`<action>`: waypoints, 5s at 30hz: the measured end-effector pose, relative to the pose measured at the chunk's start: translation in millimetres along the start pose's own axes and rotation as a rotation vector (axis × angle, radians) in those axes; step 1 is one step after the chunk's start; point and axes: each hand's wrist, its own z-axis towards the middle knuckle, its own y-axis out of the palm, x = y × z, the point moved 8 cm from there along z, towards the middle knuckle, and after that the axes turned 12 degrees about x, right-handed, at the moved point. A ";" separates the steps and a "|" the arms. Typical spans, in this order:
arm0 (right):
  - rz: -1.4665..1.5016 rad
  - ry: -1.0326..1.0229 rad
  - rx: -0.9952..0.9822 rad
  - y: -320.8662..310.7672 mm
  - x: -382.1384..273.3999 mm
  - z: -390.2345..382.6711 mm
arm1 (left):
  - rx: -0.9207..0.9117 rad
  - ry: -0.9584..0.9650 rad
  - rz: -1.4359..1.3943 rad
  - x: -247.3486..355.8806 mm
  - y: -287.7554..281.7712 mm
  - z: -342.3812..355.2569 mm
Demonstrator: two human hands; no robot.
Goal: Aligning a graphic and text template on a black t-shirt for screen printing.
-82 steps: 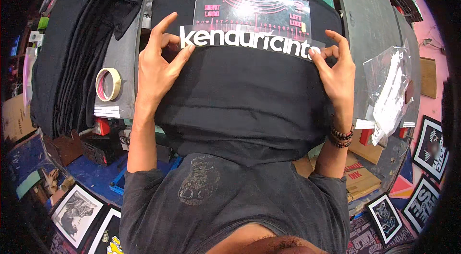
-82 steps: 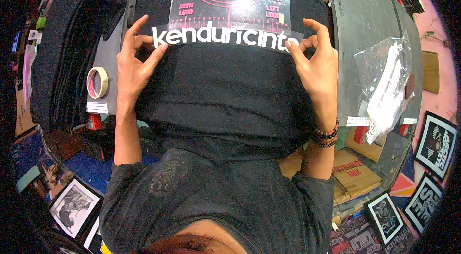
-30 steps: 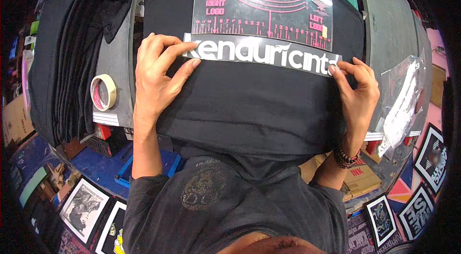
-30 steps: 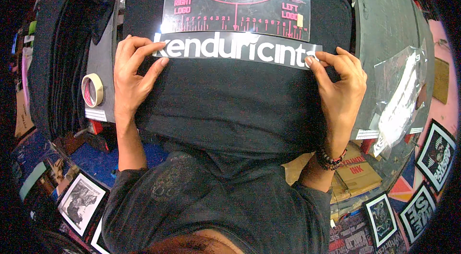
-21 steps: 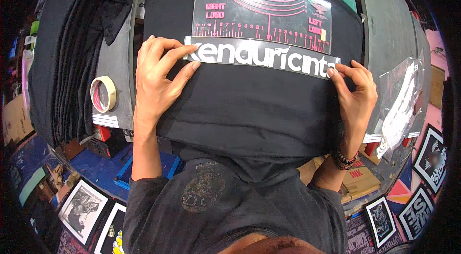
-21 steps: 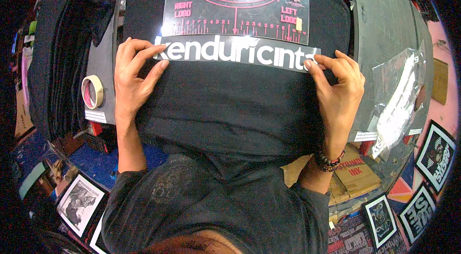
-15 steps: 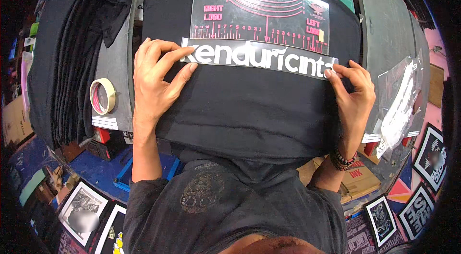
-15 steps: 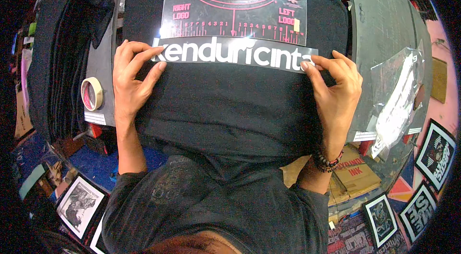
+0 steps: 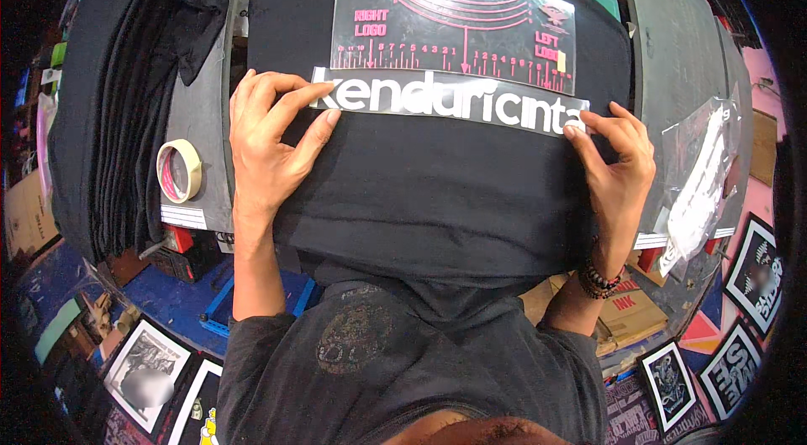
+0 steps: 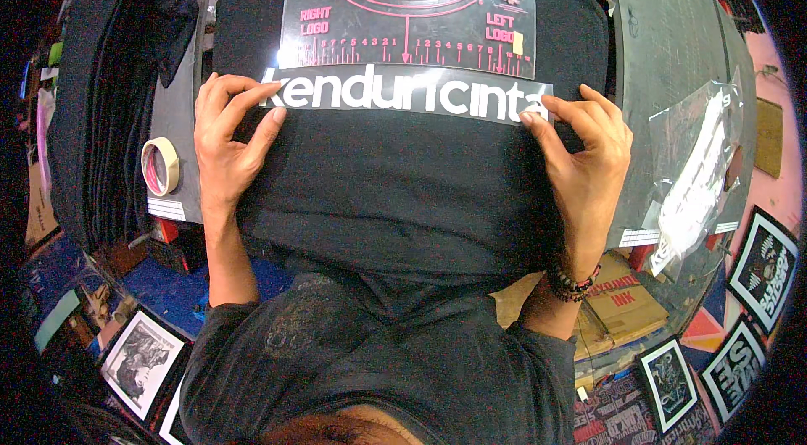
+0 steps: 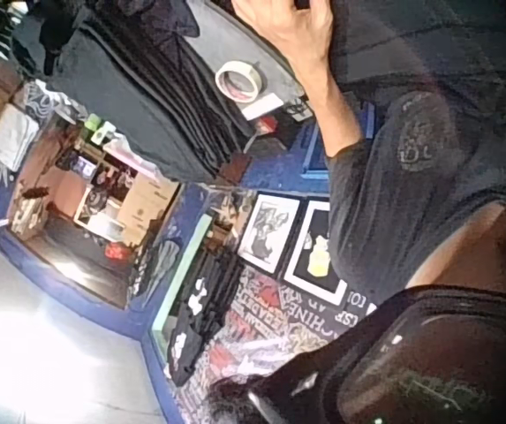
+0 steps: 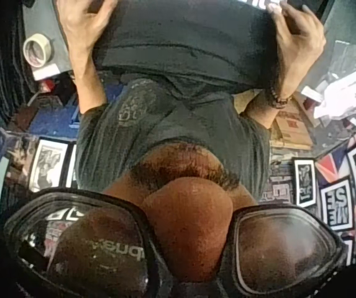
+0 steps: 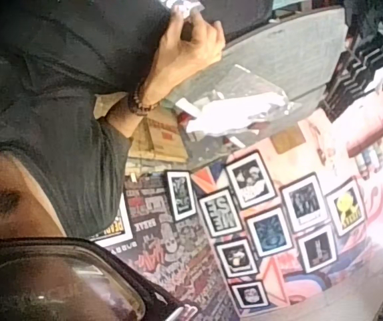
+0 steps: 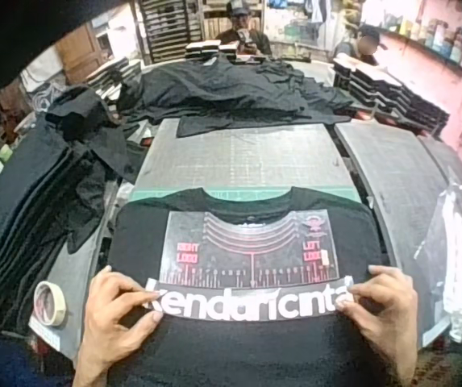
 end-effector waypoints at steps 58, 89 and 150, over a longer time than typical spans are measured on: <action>0.077 -0.035 0.042 -4.2 -13.1 -0.1 | -0.094 -0.068 0.000 7.0 5.9 2.8; -0.129 -0.204 -0.094 46.6 10.9 -15.0 | -0.249 0.038 0.383 -17.7 42.7 -1.6; -0.101 -0.199 -0.084 48.5 13.2 -16.7 | -0.213 0.043 0.380 -22.0 43.2 -4.7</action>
